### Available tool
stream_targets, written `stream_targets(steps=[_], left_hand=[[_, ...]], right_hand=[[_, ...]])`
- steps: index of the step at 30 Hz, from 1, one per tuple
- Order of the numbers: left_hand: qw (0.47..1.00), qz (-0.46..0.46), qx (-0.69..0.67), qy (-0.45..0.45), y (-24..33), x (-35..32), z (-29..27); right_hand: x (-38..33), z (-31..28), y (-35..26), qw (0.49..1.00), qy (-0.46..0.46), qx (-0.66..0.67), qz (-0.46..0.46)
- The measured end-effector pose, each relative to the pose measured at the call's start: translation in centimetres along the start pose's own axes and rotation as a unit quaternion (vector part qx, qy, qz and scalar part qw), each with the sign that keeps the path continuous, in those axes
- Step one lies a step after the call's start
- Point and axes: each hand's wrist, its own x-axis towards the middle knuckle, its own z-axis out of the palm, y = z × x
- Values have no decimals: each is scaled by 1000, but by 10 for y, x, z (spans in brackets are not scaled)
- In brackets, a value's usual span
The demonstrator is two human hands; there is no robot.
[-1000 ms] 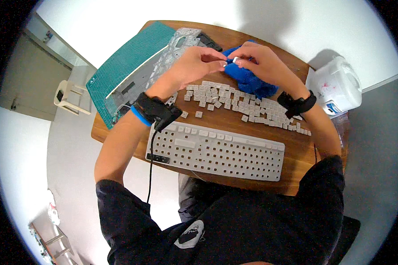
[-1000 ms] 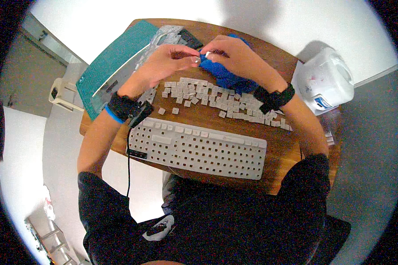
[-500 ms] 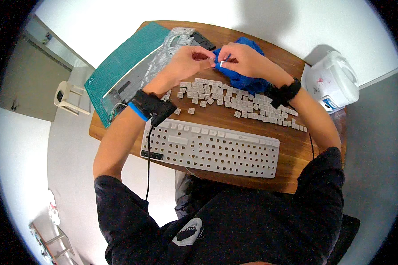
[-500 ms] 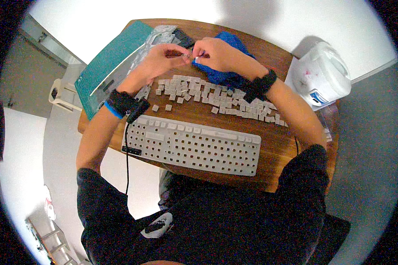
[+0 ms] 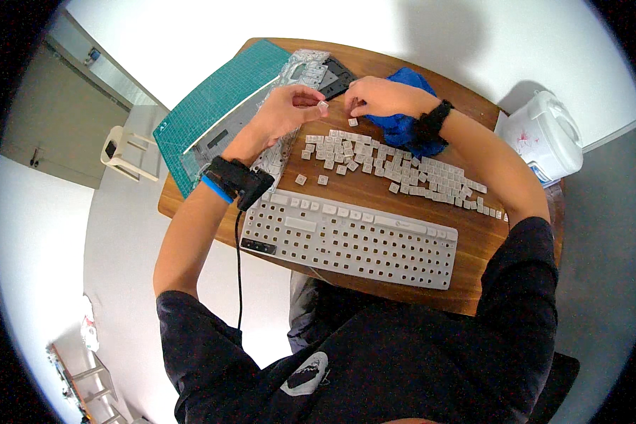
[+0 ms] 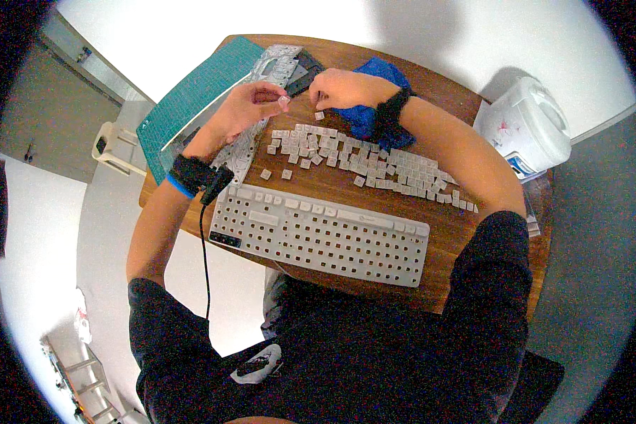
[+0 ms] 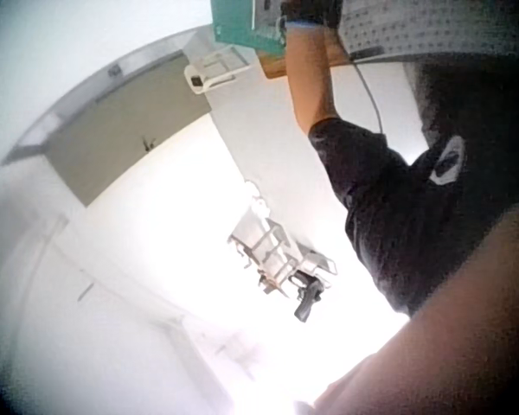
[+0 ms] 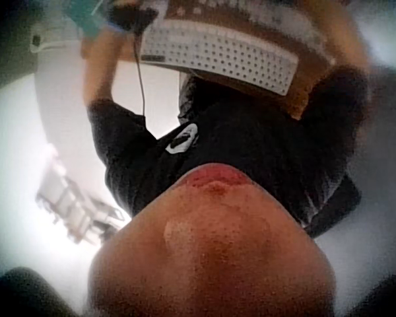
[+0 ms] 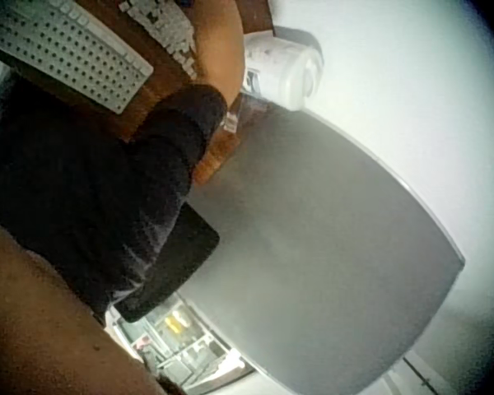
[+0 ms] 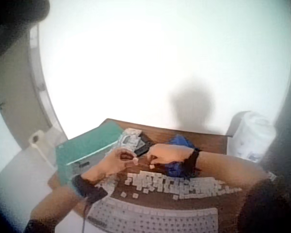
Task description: The person cleans individual white keycaps with a blue cloth and places them onto a white keyboard base. The person repeatedly wipes keycaps and installs them into the keyboard one by one.
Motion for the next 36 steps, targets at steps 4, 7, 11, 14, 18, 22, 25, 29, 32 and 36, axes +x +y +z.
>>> stream_targets(steps=[4,7,11,14,18,22,25,29,32,36], left_hand=[[999,28,-33,-18,-8,11,1],[999,15,-42,-22,0,17,6],[991,13,-126,-31,11,43,31],[982,-5,-184,-37,20,54,46],[974,-13,-225,-25,60,61,73],[948,56,-309,-55,45,97,80],[963,47,-257,-61,43,100,85],[966,35,-252,-44,39,96,88],[956,53,-286,-36,32,98,83],[955,46,-293,-8,34,98,88]], right_hand=[[-41,-5,22,991,108,-73,-15],[-67,-11,29,992,21,-94,84],[-90,-21,72,986,104,-76,105],[-101,-38,68,956,255,-77,126],[-109,-57,34,926,360,-102,44],[-97,-47,13,935,341,-95,-18],[-105,-47,14,940,321,-112,-11],[-111,-43,0,930,320,-181,-3],[-104,-38,-5,929,331,-164,-10],[-104,-34,8,933,343,-107,-29]])
